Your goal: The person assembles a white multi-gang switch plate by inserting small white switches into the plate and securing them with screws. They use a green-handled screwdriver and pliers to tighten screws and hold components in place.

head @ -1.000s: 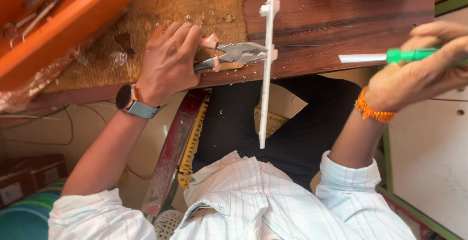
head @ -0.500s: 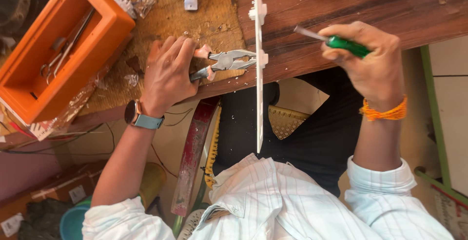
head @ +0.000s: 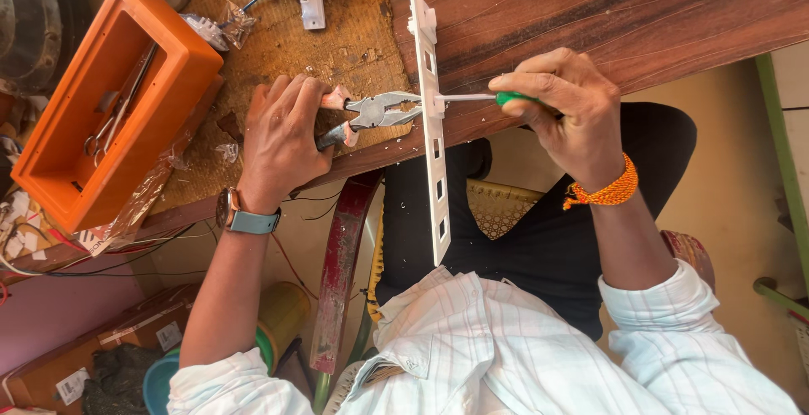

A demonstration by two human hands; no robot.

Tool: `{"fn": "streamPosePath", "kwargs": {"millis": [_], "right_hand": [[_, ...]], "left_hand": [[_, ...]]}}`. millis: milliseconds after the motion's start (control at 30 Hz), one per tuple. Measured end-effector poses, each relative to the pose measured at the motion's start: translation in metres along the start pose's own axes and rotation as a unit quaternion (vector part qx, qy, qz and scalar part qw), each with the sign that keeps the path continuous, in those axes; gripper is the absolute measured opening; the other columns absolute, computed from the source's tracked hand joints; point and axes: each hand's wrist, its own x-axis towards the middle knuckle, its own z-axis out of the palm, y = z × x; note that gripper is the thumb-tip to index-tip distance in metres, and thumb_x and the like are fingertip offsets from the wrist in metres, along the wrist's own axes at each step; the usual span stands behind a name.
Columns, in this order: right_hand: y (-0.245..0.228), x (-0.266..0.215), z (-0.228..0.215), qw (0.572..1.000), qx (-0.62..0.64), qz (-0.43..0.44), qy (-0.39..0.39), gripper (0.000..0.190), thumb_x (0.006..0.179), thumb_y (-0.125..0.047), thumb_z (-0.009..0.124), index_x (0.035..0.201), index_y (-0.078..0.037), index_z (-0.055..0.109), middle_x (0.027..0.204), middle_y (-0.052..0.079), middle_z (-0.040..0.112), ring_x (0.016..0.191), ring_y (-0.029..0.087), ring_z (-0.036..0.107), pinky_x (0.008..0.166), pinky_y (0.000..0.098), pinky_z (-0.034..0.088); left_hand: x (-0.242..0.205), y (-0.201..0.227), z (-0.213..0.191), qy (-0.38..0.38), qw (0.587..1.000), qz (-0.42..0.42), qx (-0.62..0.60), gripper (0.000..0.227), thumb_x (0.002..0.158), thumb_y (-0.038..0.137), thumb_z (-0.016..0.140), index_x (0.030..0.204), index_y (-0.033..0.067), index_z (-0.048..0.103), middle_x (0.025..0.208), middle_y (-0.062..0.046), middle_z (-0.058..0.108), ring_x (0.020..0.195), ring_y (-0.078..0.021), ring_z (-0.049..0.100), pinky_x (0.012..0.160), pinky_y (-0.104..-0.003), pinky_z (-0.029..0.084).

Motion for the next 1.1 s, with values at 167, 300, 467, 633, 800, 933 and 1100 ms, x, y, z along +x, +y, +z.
{"fn": "streamPosePath", "kwargs": {"millis": [167, 300, 467, 633, 800, 933, 1100], "right_hand": [[-0.003, 0.0, -0.009, 0.996, 0.075, 0.051, -0.003, 0.025, 0.095, -0.022, 0.083, 0.116, -0.01, 0.078, 0.108, 0.004, 0.074, 0.099, 0.014, 0.067, 0.079, 0.025, 0.062], [-0.009, 0.002, -0.011, 0.99, 0.111, 0.088, 0.0, 0.027, 0.094, -0.021, 0.084, 0.118, -0.01, 0.077, 0.11, 0.005, 0.072, 0.104, 0.013, 0.067, 0.082, 0.0246, 0.064], [-0.011, 0.004, -0.01, 0.992, 0.1, 0.076, 0.006, 0.023, 0.096, -0.02, 0.083, 0.116, -0.01, 0.077, 0.11, 0.005, 0.074, 0.103, 0.014, 0.065, 0.084, 0.0254, 0.064], [-0.008, 0.007, -0.012, 0.999, 0.029, 0.029, 0.0, 0.021, 0.097, -0.022, 0.082, 0.114, -0.011, 0.079, 0.107, 0.003, 0.078, 0.091, 0.014, 0.063, 0.082, 0.0271, 0.053], [-0.007, 0.009, -0.013, 0.999, 0.046, 0.028, -0.005, 0.022, 0.097, -0.023, 0.08, 0.115, -0.01, 0.079, 0.107, 0.003, 0.078, 0.092, 0.014, 0.064, 0.081, 0.0259, 0.053], [-0.007, 0.007, -0.009, 0.998, 0.061, 0.036, 0.002, 0.021, 0.098, -0.021, 0.08, 0.115, -0.009, 0.079, 0.107, 0.004, 0.077, 0.096, 0.014, 0.065, 0.081, 0.0244, 0.056], [-0.007, 0.005, -0.007, 0.994, 0.086, 0.062, 0.015, 0.02, 0.097, -0.018, 0.081, 0.115, -0.009, 0.079, 0.108, 0.004, 0.077, 0.096, 0.012, 0.064, 0.08, 0.0233, 0.057]], "left_hand": [[0.0, 0.0, 0.0, 0.006, 1.0, 0.009, 0.004, 0.056, 0.062, 0.009, 0.085, 0.111, 0.0063, 0.058, 0.102, -0.009, 0.06, 0.099, -0.0319, 0.056, 0.086, -0.044, 0.043], [0.001, 0.001, -0.002, 0.006, 1.0, 0.009, 0.002, 0.053, 0.065, 0.009, 0.084, 0.111, 0.0059, 0.057, 0.101, -0.009, 0.059, 0.098, -0.0318, 0.056, 0.086, -0.044, 0.043], [0.002, 0.003, -0.002, 0.004, 1.0, 0.008, -0.001, 0.055, 0.064, 0.008, 0.085, 0.112, 0.0057, 0.058, 0.101, -0.009, 0.058, 0.098, -0.0316, 0.056, 0.087, -0.044, 0.043], [0.001, 0.003, -0.003, 0.008, 1.0, 0.012, -0.001, 0.058, 0.062, 0.008, 0.085, 0.113, 0.0057, 0.058, 0.102, -0.009, 0.059, 0.099, -0.0319, 0.056, 0.087, -0.044, 0.044], [0.002, 0.003, -0.002, 0.002, 1.0, -0.001, -0.003, 0.057, 0.063, 0.009, 0.086, 0.112, 0.0061, 0.058, 0.103, -0.008, 0.06, 0.099, -0.0316, 0.056, 0.087, -0.044, 0.044], [0.001, 0.001, 0.0, 0.006, 1.0, -0.002, 0.004, 0.055, 0.066, 0.011, 0.085, 0.114, 0.0069, 0.058, 0.104, -0.008, 0.061, 0.099, -0.0305, 0.057, 0.089, -0.044, 0.044], [-0.001, 0.001, 0.0, 0.003, 1.0, -0.009, -0.002, 0.055, 0.066, 0.012, 0.084, 0.113, 0.0069, 0.058, 0.104, -0.008, 0.061, 0.1, -0.0307, 0.057, 0.089, -0.045, 0.044]]}}
